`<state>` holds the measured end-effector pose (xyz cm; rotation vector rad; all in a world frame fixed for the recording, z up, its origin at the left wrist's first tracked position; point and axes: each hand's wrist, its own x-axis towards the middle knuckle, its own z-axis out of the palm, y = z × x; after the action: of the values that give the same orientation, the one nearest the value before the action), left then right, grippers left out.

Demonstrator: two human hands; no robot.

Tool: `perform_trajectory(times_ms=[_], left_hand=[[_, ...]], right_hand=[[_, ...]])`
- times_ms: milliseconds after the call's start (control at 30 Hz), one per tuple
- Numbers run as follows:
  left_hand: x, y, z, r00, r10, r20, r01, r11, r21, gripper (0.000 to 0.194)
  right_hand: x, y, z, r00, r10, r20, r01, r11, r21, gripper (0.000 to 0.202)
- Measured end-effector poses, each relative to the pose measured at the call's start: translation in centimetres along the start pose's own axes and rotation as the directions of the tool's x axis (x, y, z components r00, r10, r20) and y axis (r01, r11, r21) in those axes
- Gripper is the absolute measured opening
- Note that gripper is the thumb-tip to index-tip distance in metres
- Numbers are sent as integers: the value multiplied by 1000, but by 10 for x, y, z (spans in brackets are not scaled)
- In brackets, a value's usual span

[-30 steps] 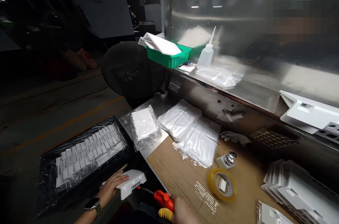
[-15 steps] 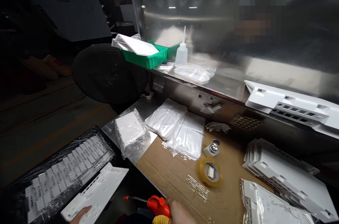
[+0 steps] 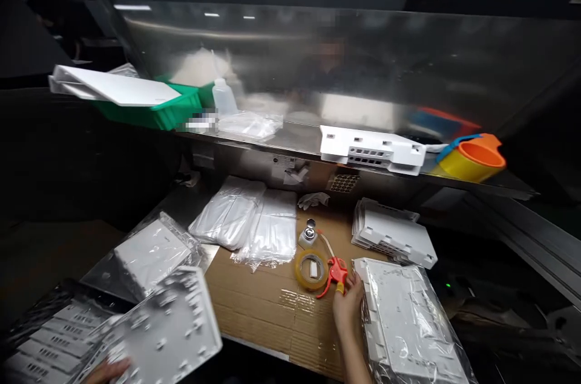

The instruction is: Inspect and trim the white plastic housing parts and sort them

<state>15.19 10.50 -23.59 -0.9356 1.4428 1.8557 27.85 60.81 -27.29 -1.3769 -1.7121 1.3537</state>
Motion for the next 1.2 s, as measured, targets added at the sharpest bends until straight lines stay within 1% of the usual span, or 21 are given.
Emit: perform_trajectory(times_ms=[33, 67, 100, 133, 167, 200, 267, 300, 333, 400, 467, 533, 600, 667, 700, 733, 833, 900, 967, 1067, 1200], left_hand=[[6, 10, 24, 994, 16, 110, -23, 998, 64, 107], [11, 18, 50, 967, 30, 254, -67, 988, 138, 101], [14, 25, 76, 906, 14, 424, -119, 968, 220, 89], [17, 30, 103, 818, -23, 574, -176, 941, 288, 78], [19, 34, 129, 776, -55, 628, -190, 929, 316, 68], [21, 35, 153, 744, -78, 664, -205, 919, 338, 61], [26, 36, 195, 700, -121, 704, -223, 899, 376, 60], [29, 35, 213, 686, -133, 716, -236, 890, 391, 58], [31, 33, 228, 675, -138, 725, -251, 881, 401, 55], [36, 31, 253, 660, -132, 739, -289, 864, 412, 49], [39, 29, 273, 645, -124, 755, -336, 841, 424, 50], [41, 27, 289, 625, -130, 770, -389, 803, 451, 54], [46, 25, 302, 609, -133, 782, -452, 752, 480, 64], [57, 22, 312, 606, -103, 789, -536, 680, 501, 78], [64, 21, 316, 610, -72, 789, -587, 629, 511, 80], [73, 19, 319, 615, -31, 788, -640, 564, 522, 75], [102, 12, 320, 614, 106, 782, -769, 305, 562, 43], [121, 7, 317, 595, 163, 787, -803, 134, 580, 35], [135, 3, 312, 579, 178, 796, -809, 2, 588, 33], [151, -1, 308, 574, 163, 803, -796, -121, 593, 32], [165, 4, 312, 581, 159, 798, -778, -180, 602, 32]], right_hand=[[-2, -1, 2, 1000, -24, -4, 25, 1000, 12, 101], [-8, -3, 4, 999, -50, 7, 50, 998, 27, 97], [-17, -5, 4, 996, -75, 39, 74, 996, 41, 90], [-27, -9, 3, 990, -91, 110, 84, 994, 66, 80], [-39, -13, 2, 972, -90, 219, 68, 992, 106, 69], [-50, -17, 0, 936, -69, 344, 14, 987, 161, 60], [-69, -29, -6, 827, 9, 563, -201, 939, 280, 55], [-74, -36, -10, 775, 51, 630, -327, 886, 329, 57], [-77, -43, -15, 747, 87, 659, -427, 822, 376, 59], [-75, -57, -26, 760, 131, 636, -512, 723, 464, 59], [-66, -69, -36, 788, 134, 601, -511, 687, 517, 59], [-55, -76, -45, 795, 138, 591, -507, 685, 523, 57], [-48, -79, -52, 788, 163, 594, -522, 688, 504, 53], [-43, -78, -59, 800, 196, 567, -530, 675, 513, 48], [-42, -76, -64, 812, 213, 544, -529, 663, 530, 47], [-41, -74, -69, 824, 229, 518, -525, 650, 550, 46], [-38, -68, -88, 853, 269, 448, -509, 623, 594, 46], [-36, -67, -100, 858, 293, 422, -507, 619, 600, 46], [-34, -68, -109, 861, 309, 404, -505, 620, 601, 47], [-32, -67, -116, 868, 326, 375, -496, 627, 601, 49], [-30, -55, -117, 901, 335, 274, -433, 677, 595, 56]])
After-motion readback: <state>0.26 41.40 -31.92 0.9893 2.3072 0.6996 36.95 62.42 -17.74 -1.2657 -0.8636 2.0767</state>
